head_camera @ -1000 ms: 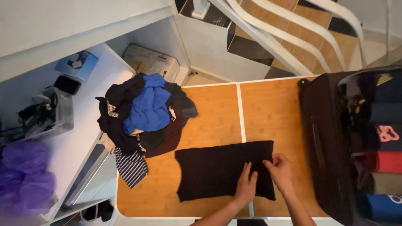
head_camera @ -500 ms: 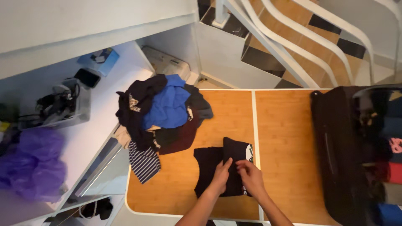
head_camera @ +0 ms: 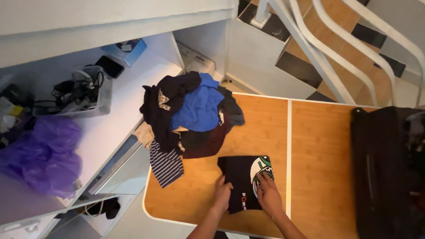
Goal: The person folds a shirt on a wooden surface by bringing the sides together and smoothing it by hand, then places the folded item into an open suitcase already containing other folded garments.
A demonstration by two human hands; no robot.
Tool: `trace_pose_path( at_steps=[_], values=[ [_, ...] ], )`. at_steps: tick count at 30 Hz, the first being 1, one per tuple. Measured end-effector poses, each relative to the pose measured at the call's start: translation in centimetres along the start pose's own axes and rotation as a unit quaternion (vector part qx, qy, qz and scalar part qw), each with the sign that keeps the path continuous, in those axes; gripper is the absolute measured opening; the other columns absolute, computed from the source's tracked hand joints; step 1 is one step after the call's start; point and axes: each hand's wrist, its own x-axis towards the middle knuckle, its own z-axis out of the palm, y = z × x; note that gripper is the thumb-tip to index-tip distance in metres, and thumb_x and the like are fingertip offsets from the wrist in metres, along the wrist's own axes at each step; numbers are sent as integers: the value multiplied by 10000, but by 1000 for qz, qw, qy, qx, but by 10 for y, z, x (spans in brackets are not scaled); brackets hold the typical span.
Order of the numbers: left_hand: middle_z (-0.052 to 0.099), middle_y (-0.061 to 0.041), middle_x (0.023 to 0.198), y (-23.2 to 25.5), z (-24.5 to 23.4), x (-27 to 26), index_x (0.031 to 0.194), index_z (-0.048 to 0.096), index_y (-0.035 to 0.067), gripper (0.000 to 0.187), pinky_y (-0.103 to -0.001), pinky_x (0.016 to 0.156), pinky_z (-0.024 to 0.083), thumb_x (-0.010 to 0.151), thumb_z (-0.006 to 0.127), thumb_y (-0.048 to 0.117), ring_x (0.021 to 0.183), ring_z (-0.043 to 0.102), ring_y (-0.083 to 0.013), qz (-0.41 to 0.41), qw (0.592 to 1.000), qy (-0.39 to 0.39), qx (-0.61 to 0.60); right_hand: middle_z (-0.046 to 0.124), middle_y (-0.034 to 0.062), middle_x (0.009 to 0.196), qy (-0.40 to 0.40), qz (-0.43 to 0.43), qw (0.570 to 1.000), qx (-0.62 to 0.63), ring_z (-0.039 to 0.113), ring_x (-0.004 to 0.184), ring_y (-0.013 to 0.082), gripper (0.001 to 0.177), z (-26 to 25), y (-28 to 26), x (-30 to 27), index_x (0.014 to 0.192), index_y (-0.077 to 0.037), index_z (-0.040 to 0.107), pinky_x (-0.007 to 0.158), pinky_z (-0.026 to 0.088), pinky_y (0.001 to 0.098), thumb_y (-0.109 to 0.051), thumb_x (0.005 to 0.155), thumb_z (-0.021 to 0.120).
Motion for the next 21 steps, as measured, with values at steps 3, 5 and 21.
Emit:
trace_pose_path(
  at_steps=[3,5,21],
  values=[
    [745,-97,1006,-2,-8,-4,1230,666,-9,541,-318,765,581,724,485,-66,859,709,-213,80,997,16,4,553,181,1447,-15,-21,1000,-16,568,1265,388,508,8,-8,-1,1384,-162,598,1016,499,426,-117,880,637],
    [731,-165,1052,0,-7,-7,1250,670,-32,507,-348,795,572,774,496,-41,893,690,-250,112,989,76,66,562,185,1432,-23,-47,998,-19,580,1249,388,531,9,-12,0,1387,-151,593,1017,503,428,-105,861,643],
    [237,-287,1669,6,36,-1,1550,352,-24,543,-515,1244,190,1057,444,185,1558,197,-433,343,729,93,585,541,230,1437,-24,-251,967,-23,486,1358,418,462,26,-44,61,1368,-28,592,1128,389,495,-122,917,638]
  ],
)
